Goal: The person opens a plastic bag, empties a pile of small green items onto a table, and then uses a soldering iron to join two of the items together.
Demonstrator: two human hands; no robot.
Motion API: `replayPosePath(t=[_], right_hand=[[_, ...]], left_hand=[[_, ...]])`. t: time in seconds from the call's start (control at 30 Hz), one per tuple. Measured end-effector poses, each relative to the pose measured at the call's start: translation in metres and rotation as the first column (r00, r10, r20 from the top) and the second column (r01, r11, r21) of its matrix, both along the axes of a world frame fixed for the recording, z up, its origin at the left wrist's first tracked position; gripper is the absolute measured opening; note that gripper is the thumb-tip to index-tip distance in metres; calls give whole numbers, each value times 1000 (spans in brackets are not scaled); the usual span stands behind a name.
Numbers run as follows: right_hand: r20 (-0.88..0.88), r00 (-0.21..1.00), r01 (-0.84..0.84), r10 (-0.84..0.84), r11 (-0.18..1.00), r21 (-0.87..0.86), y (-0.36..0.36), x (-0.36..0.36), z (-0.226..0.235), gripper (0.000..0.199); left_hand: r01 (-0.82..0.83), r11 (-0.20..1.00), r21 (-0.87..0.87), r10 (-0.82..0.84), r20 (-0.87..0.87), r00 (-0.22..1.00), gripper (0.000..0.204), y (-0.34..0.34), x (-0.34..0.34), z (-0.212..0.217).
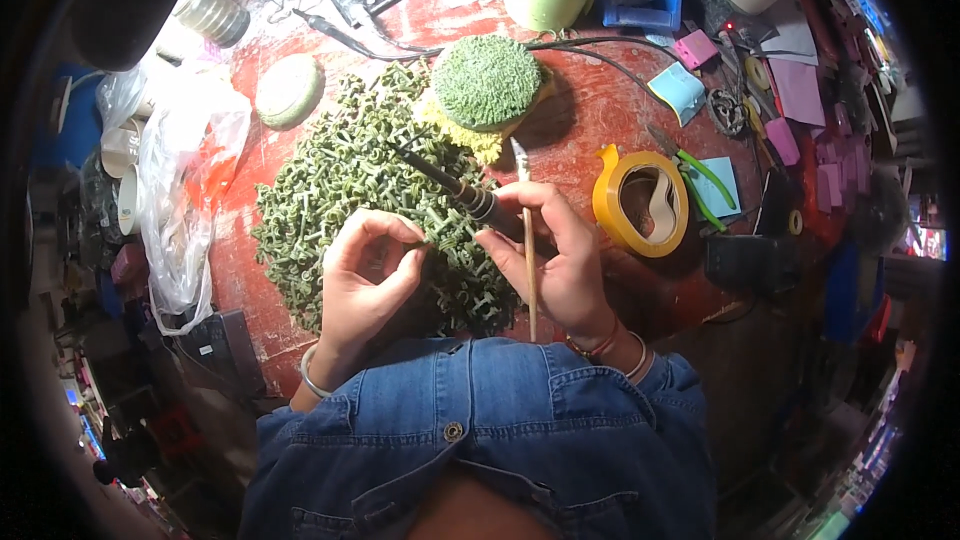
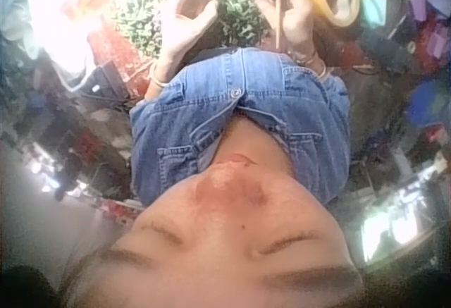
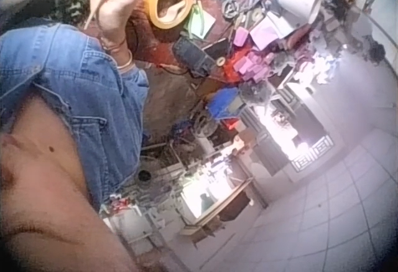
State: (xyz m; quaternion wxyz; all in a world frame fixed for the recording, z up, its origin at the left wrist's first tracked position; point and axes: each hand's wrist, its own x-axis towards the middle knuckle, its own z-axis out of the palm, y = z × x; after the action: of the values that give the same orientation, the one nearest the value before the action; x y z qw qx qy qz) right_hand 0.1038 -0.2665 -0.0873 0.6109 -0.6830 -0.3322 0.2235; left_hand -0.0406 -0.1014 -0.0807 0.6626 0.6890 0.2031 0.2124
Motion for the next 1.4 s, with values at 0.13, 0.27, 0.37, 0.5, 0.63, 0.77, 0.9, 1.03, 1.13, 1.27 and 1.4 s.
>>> replayPosePath(t=[0.13, 0.27, 0.37, 0.5, 0.63, 0.77, 0.9, 1.03, 1.13, 1.27, 1.4], right_hand=[[16, 999, -39, 39, 999, -6, 0, -1, -2, 35], [23, 1000, 19, -20, 999, 35, 3, -1, -4, 38], [63, 998, 23, -26, 998, 59, 2, 0, -3, 37], [26, 1000, -1, -2, 995, 103, 2, 0, -2, 34], [6, 1000, -14, 13, 993, 115, 4, -2, -2, 34], [142, 988, -67, 57, 996, 66, 4, -3, -2, 35], [125, 992, -46, 36, 995, 84, 3, -4, 1, 36], [-80, 997, 21, -13, 996, 91, 3, -5, 2, 34], [-150, 975, 184, -162, 972, 148, 6, -4, -1, 31], [-88, 993, 85, -78, 993, 76, 6, -4, -3, 35], [21, 997, -71, 71, 997, 0, 0, -4, -3, 37]], left_hand=[[59, 998, 26, -59, 27, 998, 16, -1, 0, -4], [70, 994, 80, -69, -13, 998, 15, -2, 0, -6], [48, 996, 74, -47, -22, 999, 13, -2, 0, -6], [58, 982, 178, -56, -20, 998, 13, -1, 2, -5], [90, 939, 333, -84, -31, 996, 15, -1, 3, 1], [118, 900, 421, -81, -104, 991, 15, -3, 3, 7], [90, 874, 477, -66, -66, 996, 15, -3, 5, 7], [74, 879, 471, -44, -76, 996, 16, -2, 4, 7], [14, 906, 423, 19, -75, 997, 15, -4, 2, 5], [-49, 919, 390, 64, -26, 998, 16, -4, 2, 1], [37, 974, 223, -36, -10, 999, 20, -3, 2, 0]])
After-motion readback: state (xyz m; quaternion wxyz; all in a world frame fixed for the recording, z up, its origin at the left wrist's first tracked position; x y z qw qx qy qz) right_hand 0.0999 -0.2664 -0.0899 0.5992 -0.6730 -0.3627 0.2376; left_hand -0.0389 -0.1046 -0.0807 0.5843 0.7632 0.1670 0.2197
